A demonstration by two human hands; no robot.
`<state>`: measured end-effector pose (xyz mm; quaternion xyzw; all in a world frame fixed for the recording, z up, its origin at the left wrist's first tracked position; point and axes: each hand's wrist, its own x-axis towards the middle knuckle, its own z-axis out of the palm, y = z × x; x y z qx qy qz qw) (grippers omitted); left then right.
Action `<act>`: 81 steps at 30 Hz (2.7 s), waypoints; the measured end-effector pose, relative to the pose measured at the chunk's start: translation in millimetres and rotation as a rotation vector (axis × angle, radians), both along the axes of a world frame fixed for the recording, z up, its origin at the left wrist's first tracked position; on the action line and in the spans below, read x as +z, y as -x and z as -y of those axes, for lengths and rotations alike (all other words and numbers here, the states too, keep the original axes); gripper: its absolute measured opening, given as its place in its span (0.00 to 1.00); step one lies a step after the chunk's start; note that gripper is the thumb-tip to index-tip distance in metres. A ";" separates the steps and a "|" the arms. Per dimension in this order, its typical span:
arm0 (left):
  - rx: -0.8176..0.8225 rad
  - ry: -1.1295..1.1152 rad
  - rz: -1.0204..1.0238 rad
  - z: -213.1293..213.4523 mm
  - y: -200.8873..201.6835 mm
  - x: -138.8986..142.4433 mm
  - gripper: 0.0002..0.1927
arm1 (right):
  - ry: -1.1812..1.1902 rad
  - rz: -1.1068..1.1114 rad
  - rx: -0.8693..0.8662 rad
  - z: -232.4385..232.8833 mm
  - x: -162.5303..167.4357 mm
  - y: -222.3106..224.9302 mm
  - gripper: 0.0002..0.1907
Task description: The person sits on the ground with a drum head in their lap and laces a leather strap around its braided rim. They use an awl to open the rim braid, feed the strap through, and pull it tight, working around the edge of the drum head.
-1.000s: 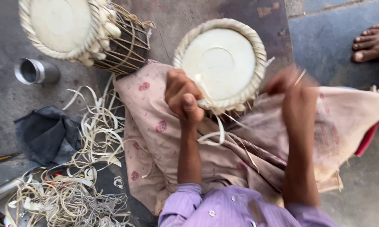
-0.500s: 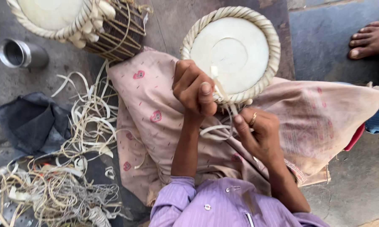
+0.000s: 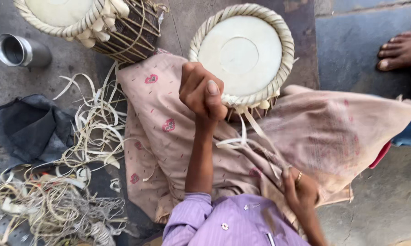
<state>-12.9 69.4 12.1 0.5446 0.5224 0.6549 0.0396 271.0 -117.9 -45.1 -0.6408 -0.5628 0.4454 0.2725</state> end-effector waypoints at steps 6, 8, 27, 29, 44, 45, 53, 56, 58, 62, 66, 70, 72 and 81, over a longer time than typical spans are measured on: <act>-0.040 -0.088 -0.054 7.4 9.3 -16.4 0.21 | -0.530 0.456 0.222 -75.9 43.0 16.3 0.18; -0.059 -0.108 -0.048 8.7 8.2 -20.5 0.21 | -0.590 0.376 0.145 -93.9 55.9 45.7 0.22; -0.190 -0.145 -0.106 10.1 -10.1 -8.4 0.28 | -0.267 -0.127 0.270 -104.0 24.4 62.3 0.06; -0.175 -0.182 -0.077 8.4 -10.4 -8.1 0.27 | -0.483 -0.060 0.199 -107.0 28.6 65.1 0.06; -0.231 -0.269 0.018 7.3 -15.3 -14.1 0.39 | -0.542 0.176 0.235 -155.9 45.2 36.6 0.17; -0.233 -0.270 0.009 7.7 -16.4 -12.8 0.40 | -0.487 0.285 0.200 -175.9 47.5 30.5 0.20; -0.271 -0.242 -0.014 22.4 -24.4 -18.7 0.39 | -0.363 0.769 0.499 -290.0 -12.4 36.9 0.07; -0.283 -0.232 -0.009 25.4 -24.3 -20.4 0.39 | -0.202 0.673 0.510 -275.9 -36.2 47.7 0.07; -0.281 -0.226 0.004 25.9 -24.4 -20.1 0.40 | -0.181 0.650 0.514 -271.8 -41.2 49.4 0.06; -0.280 -0.234 -0.007 26.3 -25.5 -19.3 0.40 | -0.161 0.639 0.524 -276.6 -42.8 45.2 0.06; -0.283 -0.219 -0.013 30.3 -25.1 -23.4 0.40 | -0.151 0.633 0.519 -279.5 -46.9 44.9 0.05; -0.247 -0.215 -0.043 40.4 -26.9 -30.4 0.39 | -0.155 0.629 0.514 -272.3 -53.0 42.4 0.04; -0.179 -0.276 -0.092 47.1 -31.9 -33.7 0.40 | -0.164 0.623 0.503 -265.2 -53.4 36.9 0.04; -0.091 -0.268 -0.145 66.3 -46.9 -52.2 0.43 | -0.197 0.621 0.448 -254.9 -52.6 30.5 0.03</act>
